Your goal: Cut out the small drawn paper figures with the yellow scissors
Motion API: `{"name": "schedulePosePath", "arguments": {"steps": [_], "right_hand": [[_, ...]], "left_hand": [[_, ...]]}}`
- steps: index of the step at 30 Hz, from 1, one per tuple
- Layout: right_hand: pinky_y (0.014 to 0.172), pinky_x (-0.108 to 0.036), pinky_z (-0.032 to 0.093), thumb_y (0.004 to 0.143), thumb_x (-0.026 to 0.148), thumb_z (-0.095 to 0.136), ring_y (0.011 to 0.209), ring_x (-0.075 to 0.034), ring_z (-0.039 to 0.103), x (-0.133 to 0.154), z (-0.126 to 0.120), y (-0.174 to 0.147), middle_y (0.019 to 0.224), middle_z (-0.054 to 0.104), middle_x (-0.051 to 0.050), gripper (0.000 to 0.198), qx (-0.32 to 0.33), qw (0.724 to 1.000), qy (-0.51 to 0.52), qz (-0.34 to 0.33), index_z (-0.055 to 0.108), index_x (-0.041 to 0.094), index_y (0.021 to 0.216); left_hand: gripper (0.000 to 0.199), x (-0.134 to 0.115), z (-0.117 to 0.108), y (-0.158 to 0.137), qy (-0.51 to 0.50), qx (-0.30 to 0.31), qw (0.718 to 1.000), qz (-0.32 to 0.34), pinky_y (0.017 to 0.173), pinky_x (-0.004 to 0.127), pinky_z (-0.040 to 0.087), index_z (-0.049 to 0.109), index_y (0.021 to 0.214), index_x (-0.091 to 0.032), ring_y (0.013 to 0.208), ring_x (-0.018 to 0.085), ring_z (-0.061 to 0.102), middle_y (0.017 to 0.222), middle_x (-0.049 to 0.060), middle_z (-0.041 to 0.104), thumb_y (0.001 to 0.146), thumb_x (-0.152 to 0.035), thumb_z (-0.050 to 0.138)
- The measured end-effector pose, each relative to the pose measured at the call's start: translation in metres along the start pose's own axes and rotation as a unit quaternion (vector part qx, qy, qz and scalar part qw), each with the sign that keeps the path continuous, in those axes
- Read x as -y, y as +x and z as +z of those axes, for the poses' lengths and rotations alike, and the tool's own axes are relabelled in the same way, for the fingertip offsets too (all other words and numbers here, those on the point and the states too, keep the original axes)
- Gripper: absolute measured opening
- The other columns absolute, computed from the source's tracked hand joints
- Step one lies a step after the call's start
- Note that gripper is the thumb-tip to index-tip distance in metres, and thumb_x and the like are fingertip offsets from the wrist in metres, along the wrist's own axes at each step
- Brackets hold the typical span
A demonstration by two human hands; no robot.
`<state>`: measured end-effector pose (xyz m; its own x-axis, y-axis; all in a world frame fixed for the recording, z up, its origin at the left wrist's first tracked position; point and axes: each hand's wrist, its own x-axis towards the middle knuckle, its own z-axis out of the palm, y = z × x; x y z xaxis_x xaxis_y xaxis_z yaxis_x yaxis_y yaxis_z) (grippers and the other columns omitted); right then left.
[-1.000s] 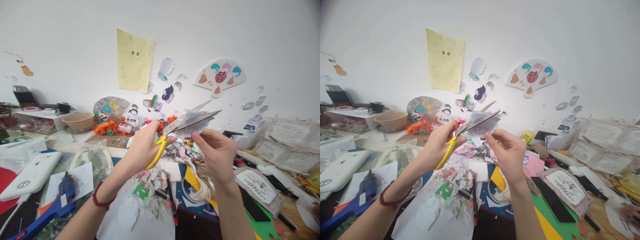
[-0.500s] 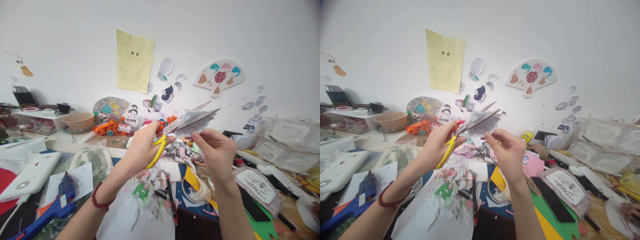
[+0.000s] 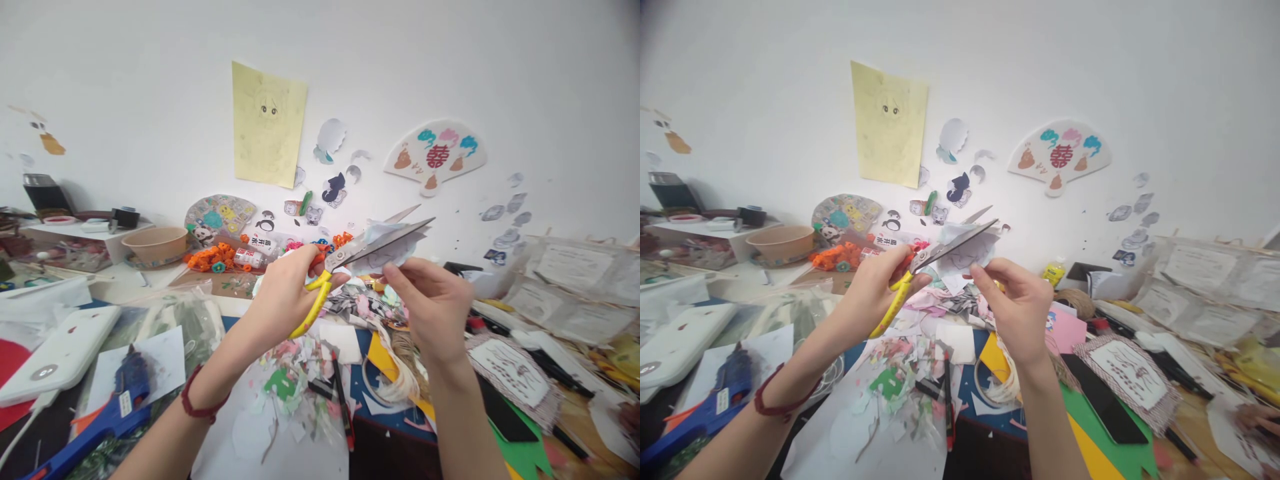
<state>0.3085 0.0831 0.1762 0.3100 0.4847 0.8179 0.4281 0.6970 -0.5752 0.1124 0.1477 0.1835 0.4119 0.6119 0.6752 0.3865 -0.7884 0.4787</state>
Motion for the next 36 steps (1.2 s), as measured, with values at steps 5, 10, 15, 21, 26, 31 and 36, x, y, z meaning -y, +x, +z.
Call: {"name": "schedulePosePath", "arguments": {"steps": [5, 10, 15, 21, 26, 31, 36], "right_hand": [[0.057, -0.029, 0.052, 0.078, 0.026, 0.081, 0.06, -0.015, 0.063, -0.0005, -0.0008, 0.0011, 0.064, 0.069, 0.0, 0.011, -0.001, 1.0, -0.013, -0.001, 0.073, 0.021, 0.073], [0.056, -0.029, 0.052, 0.077, 0.028, 0.082, 0.058, -0.015, 0.061, -0.0022, -0.0022, 0.0022, 0.063, 0.067, 0.0, 0.015, -0.016, 1.0, -0.019, -0.01, 0.072, 0.02, 0.07], [0.057, -0.027, 0.053, 0.078, 0.024, 0.081, 0.06, -0.014, 0.062, 0.0013, -0.0039, 0.0033, 0.065, 0.07, 0.0, 0.009, -0.009, 1.0, -0.015, -0.018, 0.074, 0.021, 0.072], [0.064, -0.028, 0.053, 0.08, 0.02, 0.079, 0.065, -0.015, 0.065, 0.006, -0.0052, 0.0015, 0.07, 0.071, 0.0, 0.005, 0.003, 1.0, -0.016, -0.01, 0.076, 0.022, 0.077], [0.064, -0.029, 0.048, 0.082, 0.019, 0.077, 0.067, -0.014, 0.061, 0.0069, -0.0059, -0.0008, 0.072, 0.069, 0.001, 0.004, 0.031, 0.998, -0.05, -0.016, 0.077, 0.023, 0.08], [0.066, -0.029, 0.049, 0.083, 0.018, 0.076, 0.07, -0.014, 0.061, 0.006, -0.0044, -0.0009, 0.075, 0.071, 0.001, 0.007, 0.047, 0.997, -0.054, -0.033, 0.078, 0.024, 0.083], [0.066, -0.029, 0.048, 0.083, 0.017, 0.076, 0.07, -0.014, 0.061, 0.0055, -0.0036, -0.0021, 0.074, 0.069, 0.001, 0.007, 0.045, 0.997, -0.061, -0.036, 0.077, 0.024, 0.082]], "left_hand": [[0.042, -0.0003, -0.0011, -0.0008, -0.001, -0.009, 1.0, 0.008, 0.057, 0.027, 0.025, 0.029, 0.069, -0.022, 0.059, 0.011, 0.034, 0.066, -0.005, 0.042, 0.09, -0.043, 0.059], [0.043, -0.0021, -0.004, -0.0002, -0.002, -0.009, 1.0, 0.012, 0.057, 0.026, 0.025, 0.028, 0.068, -0.022, 0.058, 0.011, 0.034, 0.064, -0.005, 0.041, 0.091, -0.045, 0.056], [0.038, -0.0004, -0.0067, 0.0007, 0.007, 0.008, 1.0, -0.001, 0.058, 0.027, 0.025, 0.032, 0.07, -0.022, 0.059, 0.012, 0.037, 0.066, -0.005, 0.044, 0.089, -0.041, 0.058], [0.022, 0.0022, -0.0052, -0.0001, 0.042, 0.01, 0.999, -0.018, 0.068, 0.031, 0.033, 0.043, 0.09, -0.022, 0.076, 0.018, 0.047, 0.089, 0.001, 0.054, 0.085, -0.038, 0.056], [0.025, 0.0025, -0.0032, -0.0013, 0.002, 0.02, 1.0, -0.019, 0.069, 0.032, 0.033, 0.041, 0.09, -0.022, 0.079, 0.019, 0.047, 0.092, 0.001, 0.054, 0.086, -0.042, 0.055], [0.03, 0.0015, -0.0033, -0.0007, -0.033, 0.028, 0.999, -0.028, 0.072, 0.033, 0.035, 0.041, 0.09, -0.022, 0.08, 0.019, 0.047, 0.092, 0.0, 0.054, 0.087, -0.047, 0.057], [0.033, 0.0013, -0.0034, -0.0007, -0.038, 0.039, 0.998, -0.033, 0.072, 0.033, 0.035, 0.041, 0.091, -0.022, 0.08, 0.019, 0.048, 0.093, 0.001, 0.054, 0.089, -0.052, 0.053]]}}
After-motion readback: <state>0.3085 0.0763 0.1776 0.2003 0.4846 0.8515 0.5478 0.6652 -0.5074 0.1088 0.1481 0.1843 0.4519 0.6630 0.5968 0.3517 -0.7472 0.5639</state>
